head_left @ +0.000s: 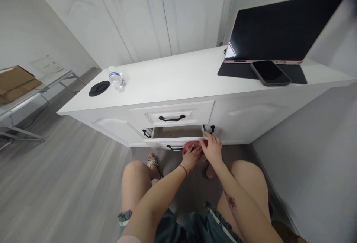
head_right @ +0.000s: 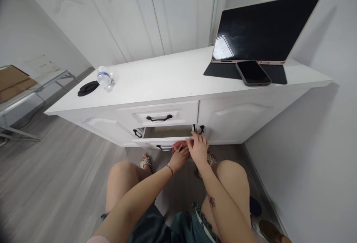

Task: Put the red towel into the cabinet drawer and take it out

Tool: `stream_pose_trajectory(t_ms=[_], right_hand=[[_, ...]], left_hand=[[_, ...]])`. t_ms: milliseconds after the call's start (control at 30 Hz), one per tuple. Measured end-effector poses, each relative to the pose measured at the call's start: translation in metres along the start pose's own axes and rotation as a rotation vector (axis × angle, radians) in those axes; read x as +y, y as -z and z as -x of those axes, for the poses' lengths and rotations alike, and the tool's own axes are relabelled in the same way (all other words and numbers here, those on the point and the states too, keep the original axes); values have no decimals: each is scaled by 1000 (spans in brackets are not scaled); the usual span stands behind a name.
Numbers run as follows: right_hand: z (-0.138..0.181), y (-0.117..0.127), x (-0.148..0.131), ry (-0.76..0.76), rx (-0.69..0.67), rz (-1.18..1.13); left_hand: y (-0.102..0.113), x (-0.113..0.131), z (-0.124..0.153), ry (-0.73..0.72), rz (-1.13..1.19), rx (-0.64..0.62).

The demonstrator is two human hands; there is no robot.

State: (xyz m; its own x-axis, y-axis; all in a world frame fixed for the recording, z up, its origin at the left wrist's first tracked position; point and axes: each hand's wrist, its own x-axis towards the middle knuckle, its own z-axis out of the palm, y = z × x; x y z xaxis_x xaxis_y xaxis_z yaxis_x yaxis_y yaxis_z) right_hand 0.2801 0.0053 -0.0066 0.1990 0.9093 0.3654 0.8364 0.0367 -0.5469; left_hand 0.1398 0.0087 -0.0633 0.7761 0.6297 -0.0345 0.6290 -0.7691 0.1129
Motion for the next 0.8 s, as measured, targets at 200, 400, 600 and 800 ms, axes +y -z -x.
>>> stream_pose_trajectory(t_ms=[200,400,600,800], right_hand=[[0,0,-1,52,-61,103],[1,-4,3,59,-49,116],[3,-4,3,58,-58,124],[3,-7,3,53,-47,124]], left_hand=[[-35,-13,20,194,80,-48],[-47,-16,36,308,137,-6],[-50,-17,52,497,205,-14],[-42,-40,88,913,837,347]])
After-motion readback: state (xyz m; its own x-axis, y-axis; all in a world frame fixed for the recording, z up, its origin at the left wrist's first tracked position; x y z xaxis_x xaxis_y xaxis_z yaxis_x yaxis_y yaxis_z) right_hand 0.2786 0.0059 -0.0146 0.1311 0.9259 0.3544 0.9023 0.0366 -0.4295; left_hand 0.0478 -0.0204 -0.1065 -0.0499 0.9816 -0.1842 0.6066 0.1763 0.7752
